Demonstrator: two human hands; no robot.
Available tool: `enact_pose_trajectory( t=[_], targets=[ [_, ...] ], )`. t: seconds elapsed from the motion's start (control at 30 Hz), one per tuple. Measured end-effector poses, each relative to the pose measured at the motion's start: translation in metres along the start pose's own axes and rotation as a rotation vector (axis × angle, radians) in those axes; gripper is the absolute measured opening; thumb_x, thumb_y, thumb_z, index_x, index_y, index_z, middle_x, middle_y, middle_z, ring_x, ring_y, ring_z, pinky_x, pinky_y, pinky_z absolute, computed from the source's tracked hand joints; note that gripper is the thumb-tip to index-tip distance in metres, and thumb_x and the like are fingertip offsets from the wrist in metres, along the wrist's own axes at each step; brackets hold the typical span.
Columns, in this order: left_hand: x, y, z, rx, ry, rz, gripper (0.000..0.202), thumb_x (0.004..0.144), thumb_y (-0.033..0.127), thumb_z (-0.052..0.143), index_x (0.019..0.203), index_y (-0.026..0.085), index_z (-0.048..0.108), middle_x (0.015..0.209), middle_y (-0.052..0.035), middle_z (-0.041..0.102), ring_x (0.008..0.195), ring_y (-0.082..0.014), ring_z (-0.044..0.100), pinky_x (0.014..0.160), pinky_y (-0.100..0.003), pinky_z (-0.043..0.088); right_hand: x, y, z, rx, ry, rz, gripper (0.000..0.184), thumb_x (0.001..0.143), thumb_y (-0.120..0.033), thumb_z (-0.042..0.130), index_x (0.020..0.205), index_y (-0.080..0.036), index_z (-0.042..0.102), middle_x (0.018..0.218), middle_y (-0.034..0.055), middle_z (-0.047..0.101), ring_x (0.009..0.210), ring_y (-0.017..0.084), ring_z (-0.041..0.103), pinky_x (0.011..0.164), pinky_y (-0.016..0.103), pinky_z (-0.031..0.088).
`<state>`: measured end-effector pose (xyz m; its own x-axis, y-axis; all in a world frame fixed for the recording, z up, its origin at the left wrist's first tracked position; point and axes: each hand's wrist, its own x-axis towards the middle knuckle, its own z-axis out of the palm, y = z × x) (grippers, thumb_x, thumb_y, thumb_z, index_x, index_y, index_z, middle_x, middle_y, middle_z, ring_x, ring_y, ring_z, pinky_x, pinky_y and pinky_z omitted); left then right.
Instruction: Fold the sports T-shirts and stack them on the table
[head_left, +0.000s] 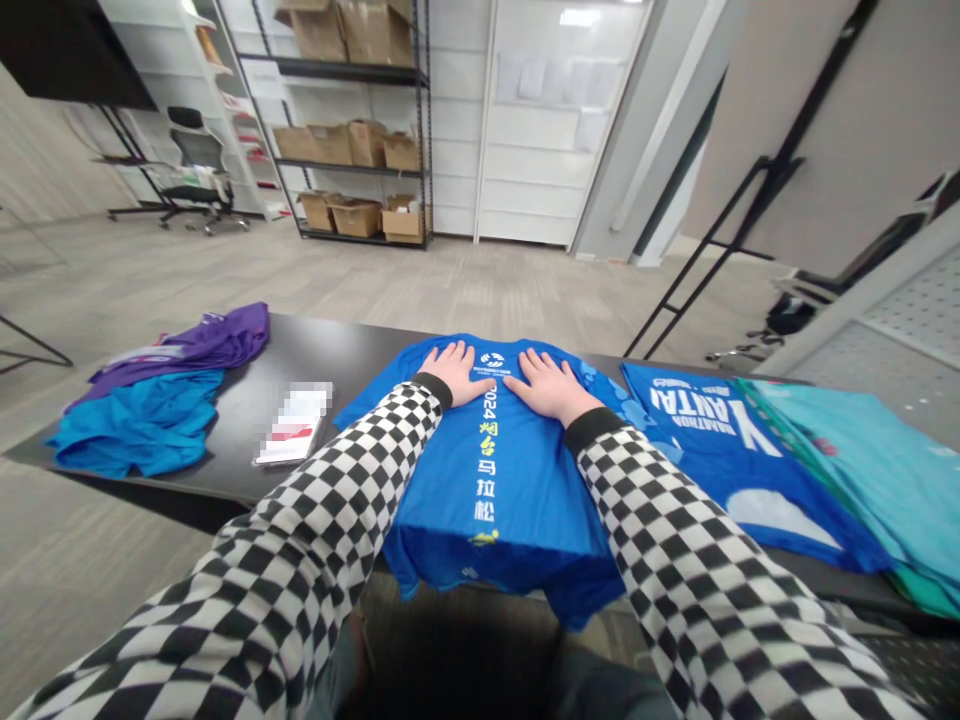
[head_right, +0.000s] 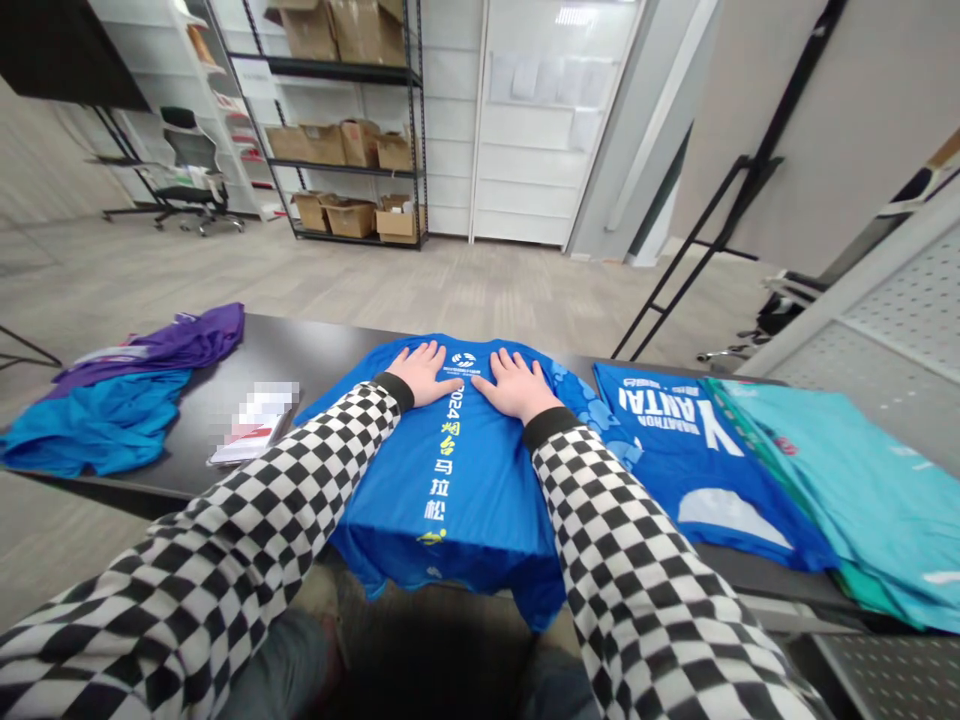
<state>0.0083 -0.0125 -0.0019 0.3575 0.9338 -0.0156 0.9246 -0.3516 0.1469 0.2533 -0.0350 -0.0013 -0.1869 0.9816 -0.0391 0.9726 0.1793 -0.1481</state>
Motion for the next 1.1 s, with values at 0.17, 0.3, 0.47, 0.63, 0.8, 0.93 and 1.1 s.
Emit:
enact_pose_trajectory(
  t=[0.17, 0.3, 0.47, 0.63, 0.8, 0.93, 1.1],
  targets=[
    [-0.0062, 0.0024, -0.0043, -0.014, 0.028, 0.0, 0.114, 0.101, 0.09, 0.026, 0.181, 0.009, 0.024, 0.188, -0.0208, 0.015, 0.176, -0.0369, 0.015, 0.142, -0.059, 0.009, -0.0085, -0.0033, -0.0024, -0.018, 0.07, -0.027, 0.103, 0.108, -0.086, 0.019, 0.182, -0.016, 0.026, 0.189, 0.0145, 0.017, 0.176, 0.04, 0.011, 0.139, 0.067, 0.006],
    [-0.0067, 0.0037, -0.0041, -0.007, -0.008, 0.003, 0.113, 0.102, 0.088, 0.028, 0.181, 0.007, 0.022, 0.189, -0.0207, 0.014, 0.176, -0.0366, 0.013, 0.142, -0.058, 0.01, -0.0062, -0.0051, -0.0001, -0.011, 0.019, -0.004, 0.103, 0.108, -0.085, 0.018, 0.183, -0.015, 0.024, 0.19, 0.0141, 0.014, 0.175, 0.04, 0.012, 0.139, 0.067, 0.009],
    [-0.0031, 0.0034, -0.0006, 0.01, -0.024, -0.004, 0.115, 0.101, 0.089, 0.028, 0.182, 0.008, 0.021, 0.189, -0.0201, 0.012, 0.176, -0.0378, 0.013, 0.141, -0.06, 0.01, -0.0018, -0.0042, 0.005, -0.006, 0.009, 0.013, 0.104, 0.107, -0.086, 0.02, 0.183, -0.016, 0.023, 0.19, 0.015, 0.014, 0.175, 0.04, 0.011, 0.139, 0.067, 0.01],
    [-0.0027, 0.0024, 0.0017, 0.007, -0.001, 0.02, 0.111, 0.101, 0.089, 0.029, 0.181, 0.012, 0.026, 0.189, -0.02, 0.015, 0.176, -0.0386, 0.015, 0.141, -0.06, 0.01, -0.0009, -0.0055, 0.0052, -0.012, -0.004, 0.002, 0.106, 0.107, -0.084, 0.021, 0.182, -0.008, 0.02, 0.189, 0.0214, 0.012, 0.175, 0.04, 0.013, 0.139, 0.065, 0.012],
    [-0.0043, 0.0029, 0.002, 0.008, 0.007, 0.012, 0.108, 0.102, 0.088, 0.032, 0.181, 0.015, 0.028, 0.189, -0.0196, 0.017, 0.176, -0.0375, 0.016, 0.141, -0.059, 0.013, -0.0016, -0.0064, 0.0022, -0.009, -0.018, 0.01, 0.106, 0.107, -0.085, 0.021, 0.182, -0.01, 0.022, 0.189, 0.0213, 0.013, 0.175, 0.038, 0.014, 0.139, 0.062, 0.012],
    [-0.0044, 0.0032, 0.0015, 0.012, 0.009, 0.014, 0.109, 0.102, 0.088, 0.03, 0.181, 0.013, 0.027, 0.188, -0.0205, 0.017, 0.176, -0.0369, 0.017, 0.14, -0.058, 0.013, -0.0046, -0.0046, 0.0017, -0.002, -0.016, 0.002, 0.108, 0.107, -0.086, 0.02, 0.182, -0.007, 0.02, 0.188, 0.023, 0.014, 0.175, 0.037, 0.014, 0.139, 0.062, 0.011],
    [-0.006, 0.0031, -0.0013, 0.011, -0.007, 0.003, 0.109, 0.102, 0.089, 0.03, 0.181, 0.013, 0.027, 0.189, -0.0199, 0.016, 0.176, -0.0366, 0.016, 0.141, -0.058, 0.012, -0.0066, -0.003, 0.0042, -0.003, 0.018, -0.027, 0.109, 0.108, -0.086, 0.019, 0.181, -0.005, 0.023, 0.187, 0.0241, 0.016, 0.175, 0.037, 0.016, 0.139, 0.061, 0.012]
  ],
)
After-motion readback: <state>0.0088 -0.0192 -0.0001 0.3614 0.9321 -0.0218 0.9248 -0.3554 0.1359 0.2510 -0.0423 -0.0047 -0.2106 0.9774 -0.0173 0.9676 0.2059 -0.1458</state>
